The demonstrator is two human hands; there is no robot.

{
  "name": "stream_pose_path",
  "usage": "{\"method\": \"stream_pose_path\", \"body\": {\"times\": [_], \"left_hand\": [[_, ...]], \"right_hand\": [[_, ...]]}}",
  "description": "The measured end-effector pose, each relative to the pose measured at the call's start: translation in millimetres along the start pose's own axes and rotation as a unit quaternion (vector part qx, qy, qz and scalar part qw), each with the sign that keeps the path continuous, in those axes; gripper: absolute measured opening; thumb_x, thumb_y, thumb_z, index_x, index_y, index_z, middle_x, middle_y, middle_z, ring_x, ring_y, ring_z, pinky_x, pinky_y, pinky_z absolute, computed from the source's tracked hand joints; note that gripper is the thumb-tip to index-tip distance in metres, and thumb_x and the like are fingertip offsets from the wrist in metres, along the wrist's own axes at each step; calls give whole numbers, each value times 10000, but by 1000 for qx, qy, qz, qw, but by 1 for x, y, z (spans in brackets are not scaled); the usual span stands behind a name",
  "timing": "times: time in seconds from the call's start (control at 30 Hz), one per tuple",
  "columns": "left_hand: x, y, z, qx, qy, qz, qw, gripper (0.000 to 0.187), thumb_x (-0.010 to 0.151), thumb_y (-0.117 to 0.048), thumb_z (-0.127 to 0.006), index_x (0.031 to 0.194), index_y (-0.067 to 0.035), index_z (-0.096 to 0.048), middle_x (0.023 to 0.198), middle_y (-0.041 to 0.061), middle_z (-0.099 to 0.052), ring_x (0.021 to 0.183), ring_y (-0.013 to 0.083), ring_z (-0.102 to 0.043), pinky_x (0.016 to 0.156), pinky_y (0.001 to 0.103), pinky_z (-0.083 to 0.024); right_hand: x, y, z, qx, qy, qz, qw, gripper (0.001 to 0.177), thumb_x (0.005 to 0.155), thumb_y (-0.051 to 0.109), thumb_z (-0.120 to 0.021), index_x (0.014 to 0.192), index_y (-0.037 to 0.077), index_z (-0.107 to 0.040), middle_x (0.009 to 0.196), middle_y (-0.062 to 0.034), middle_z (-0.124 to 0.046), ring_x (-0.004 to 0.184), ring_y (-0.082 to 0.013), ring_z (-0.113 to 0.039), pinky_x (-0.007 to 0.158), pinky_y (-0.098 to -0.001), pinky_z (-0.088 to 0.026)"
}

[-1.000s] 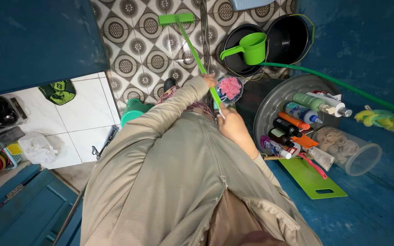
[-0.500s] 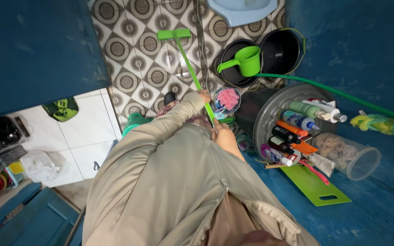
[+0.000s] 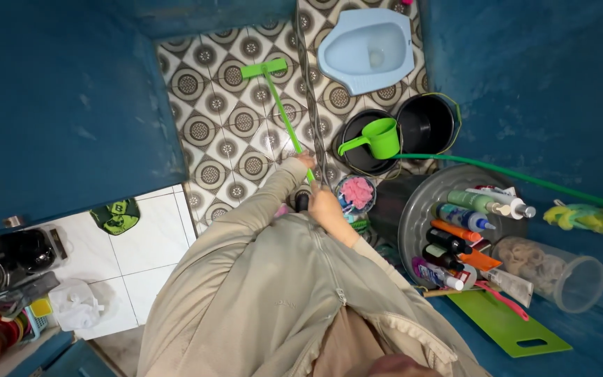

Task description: Cleaning the bathroom floor using a long-handled squeegee.

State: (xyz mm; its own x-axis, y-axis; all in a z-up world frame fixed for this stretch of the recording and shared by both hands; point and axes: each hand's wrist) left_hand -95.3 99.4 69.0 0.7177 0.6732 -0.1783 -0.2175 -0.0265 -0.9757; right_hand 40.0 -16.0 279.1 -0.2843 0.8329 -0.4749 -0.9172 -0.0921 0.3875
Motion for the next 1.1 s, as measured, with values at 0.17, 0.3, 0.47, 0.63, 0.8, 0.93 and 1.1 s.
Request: {"method": "stream_pose_path", "body": {"times": [0.17,0.3,0.47,0.63,0.8,0.93,1.1], "left_hand": [[-99,-347,73,-199,-215,436,851,560,1068,-418,-269,1610,-281,-304,1701,46,-234,1491,278,-361,1264,461,-258],[-29,4,59,352,-241,42,903,377,846,-305,-751,1202,-311,-631,1558,7,-449,1458,354,-410,1143,437,-465],[0,27,70,283,-218,156,921,526,721,-452,-857,1172,-449,-587,1607,-209,-318,1520,243,-310,1263,349,-308],[-31,-55,22,-113,-373,89,917,289,821,-325,-761,1052,-172,-678,1455,34,-510,1336,397,-501,982,508,-574],[-79,-276,16,142,-6,387,911,613,860,138,-540,1406,-139,-520,1685,75,-231,1601,278,-28,1309,442,81],[-79,-141,-81,163,-175,166,957,179,805,-414,-717,871,-250,-691,1378,-38,-525,1443,314,-321,1207,479,-208],[-45,-18,-154,339,-169,-47,924,330,768,-674,-696,668,-367,-623,848,-152,-719,1020,170,-694,1008,311,-548]], "right_hand": [[73,17,-9,40,10,6,999,507,985,142,-545,1454,-50,-531,1050,-338,-633,860,-455,-744,674,-471,-621],[85,19,3,53,24,1,998,515,986,146,-544,1466,-38,-524,1076,-351,-627,896,-459,-735,708,-481,-619],[92,22,10,89,46,-13,995,540,988,158,-540,1502,-5,-502,1156,-390,-607,1006,-468,-710,809,-513,-613],[60,23,21,81,59,-12,995,542,981,168,-556,1496,4,-513,1169,-386,-608,1054,-499,-693,861,-544,-603],[-38,55,102,21,92,-3,996,552,970,222,-556,1490,44,-517,1100,-363,-642,1063,-537,-679,887,-589,-570],[-87,45,118,-3,122,-17,992,558,975,281,-521,1507,114,-509,1120,-333,-651,1045,-520,-690,893,-562,-580],[-119,15,92,-3,162,-17,987,600,965,275,-521,1535,99,-463,1220,-349,-610,1058,-555,-663,932,-589,-568]]}}
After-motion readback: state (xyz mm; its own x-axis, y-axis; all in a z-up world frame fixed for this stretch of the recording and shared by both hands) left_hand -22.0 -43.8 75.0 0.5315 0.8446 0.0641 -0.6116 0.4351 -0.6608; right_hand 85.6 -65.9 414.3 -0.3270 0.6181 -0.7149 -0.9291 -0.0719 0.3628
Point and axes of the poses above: each hand's wrist, its own x-axis towards the middle knuckle, its own z-axis out of the back of the hand, y = z × x
